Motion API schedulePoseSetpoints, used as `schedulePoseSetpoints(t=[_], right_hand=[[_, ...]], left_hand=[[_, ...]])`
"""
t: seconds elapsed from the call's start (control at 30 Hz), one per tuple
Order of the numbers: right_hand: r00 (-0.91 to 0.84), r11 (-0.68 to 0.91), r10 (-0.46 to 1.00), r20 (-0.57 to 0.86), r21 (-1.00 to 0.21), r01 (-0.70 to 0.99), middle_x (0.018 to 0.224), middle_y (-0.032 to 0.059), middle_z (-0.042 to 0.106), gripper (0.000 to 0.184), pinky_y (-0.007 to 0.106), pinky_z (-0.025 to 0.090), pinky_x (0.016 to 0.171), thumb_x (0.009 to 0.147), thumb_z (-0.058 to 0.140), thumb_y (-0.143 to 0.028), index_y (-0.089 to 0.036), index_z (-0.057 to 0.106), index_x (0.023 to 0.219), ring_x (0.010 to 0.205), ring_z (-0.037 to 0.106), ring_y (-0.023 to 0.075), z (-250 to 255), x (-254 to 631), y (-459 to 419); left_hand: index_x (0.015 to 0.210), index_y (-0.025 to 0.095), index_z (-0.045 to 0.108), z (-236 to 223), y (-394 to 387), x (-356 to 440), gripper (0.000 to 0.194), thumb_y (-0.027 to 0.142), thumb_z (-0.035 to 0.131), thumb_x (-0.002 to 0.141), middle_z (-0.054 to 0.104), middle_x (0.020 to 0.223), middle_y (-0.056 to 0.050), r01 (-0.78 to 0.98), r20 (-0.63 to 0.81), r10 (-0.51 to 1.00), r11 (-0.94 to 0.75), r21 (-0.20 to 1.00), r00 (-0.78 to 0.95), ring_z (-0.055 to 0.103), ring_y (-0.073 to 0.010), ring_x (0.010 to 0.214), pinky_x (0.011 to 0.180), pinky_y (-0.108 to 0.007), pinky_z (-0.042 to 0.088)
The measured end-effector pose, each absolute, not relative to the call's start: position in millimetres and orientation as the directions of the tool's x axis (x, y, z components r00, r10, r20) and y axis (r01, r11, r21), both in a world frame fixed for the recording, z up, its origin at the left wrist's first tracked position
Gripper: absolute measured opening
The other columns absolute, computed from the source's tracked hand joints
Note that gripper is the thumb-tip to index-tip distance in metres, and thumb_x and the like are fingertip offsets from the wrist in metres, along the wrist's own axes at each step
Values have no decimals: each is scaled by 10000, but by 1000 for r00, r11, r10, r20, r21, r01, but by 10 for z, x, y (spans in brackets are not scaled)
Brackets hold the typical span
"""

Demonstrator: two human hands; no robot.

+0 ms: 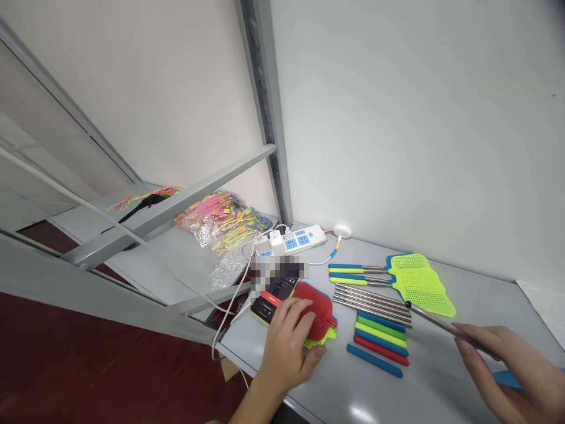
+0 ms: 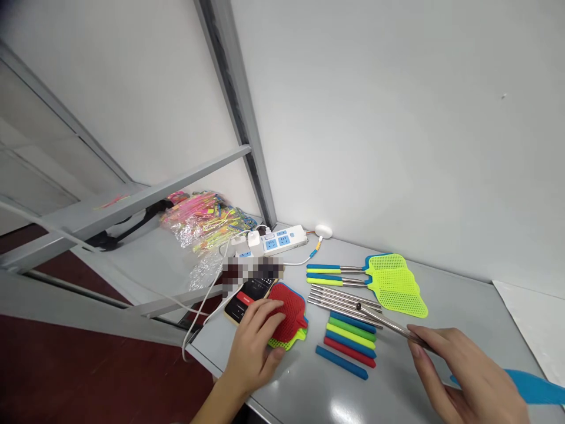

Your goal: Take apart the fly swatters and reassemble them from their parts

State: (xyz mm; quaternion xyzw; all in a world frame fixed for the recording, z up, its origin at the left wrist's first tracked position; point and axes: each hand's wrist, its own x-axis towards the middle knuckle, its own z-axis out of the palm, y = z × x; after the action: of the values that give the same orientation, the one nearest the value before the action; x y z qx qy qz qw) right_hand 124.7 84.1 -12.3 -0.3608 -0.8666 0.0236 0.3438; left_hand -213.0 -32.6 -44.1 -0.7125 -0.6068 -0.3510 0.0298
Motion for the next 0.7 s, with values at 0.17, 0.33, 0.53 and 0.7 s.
schedulePoseSetpoints(t=[0.17,0.33,0.53,0.7], right_hand=[[-499,733,630,595,-243,635,891,52,683,224,272,512,628,914,550,-347,-213,621,1079,760,668,180,-91,1208,866],[-566,739,641,519,-219,637,941,53,691,242,280,521,673,941,526,-398,-222,621,1075,798,678,185,-101,1233,939],[-587,661,746,313,-245,709,952,42,706,281,276,542,622,952,483,-467,-250,637,1040,745,691,181,-140,1355,987],[-625,654,755,197,-294,697,1003,27,702,250,262,535,628,973,454,-432,-281,619,1084,774,686,168,-54,1356,928]], left_hand=[[1001,155,626,-210,-42,-1727,259,357,487,920,629,1124,-126,832,557,817,-408,377,149,522,-285,1045,928,-469,455],[896,167,624,-25,228,-1248,199,316,497,927,634,1096,-89,818,516,809,-483,313,281,533,-258,1020,924,-445,452],[903,184,618,-153,163,-1114,119,250,520,894,657,1003,-56,767,552,763,-562,311,336,557,-228,933,813,-395,467],[1169,153,544,-189,95,-1141,311,191,535,861,616,1174,-133,796,678,707,-521,308,201,546,-263,1047,885,-425,445]])
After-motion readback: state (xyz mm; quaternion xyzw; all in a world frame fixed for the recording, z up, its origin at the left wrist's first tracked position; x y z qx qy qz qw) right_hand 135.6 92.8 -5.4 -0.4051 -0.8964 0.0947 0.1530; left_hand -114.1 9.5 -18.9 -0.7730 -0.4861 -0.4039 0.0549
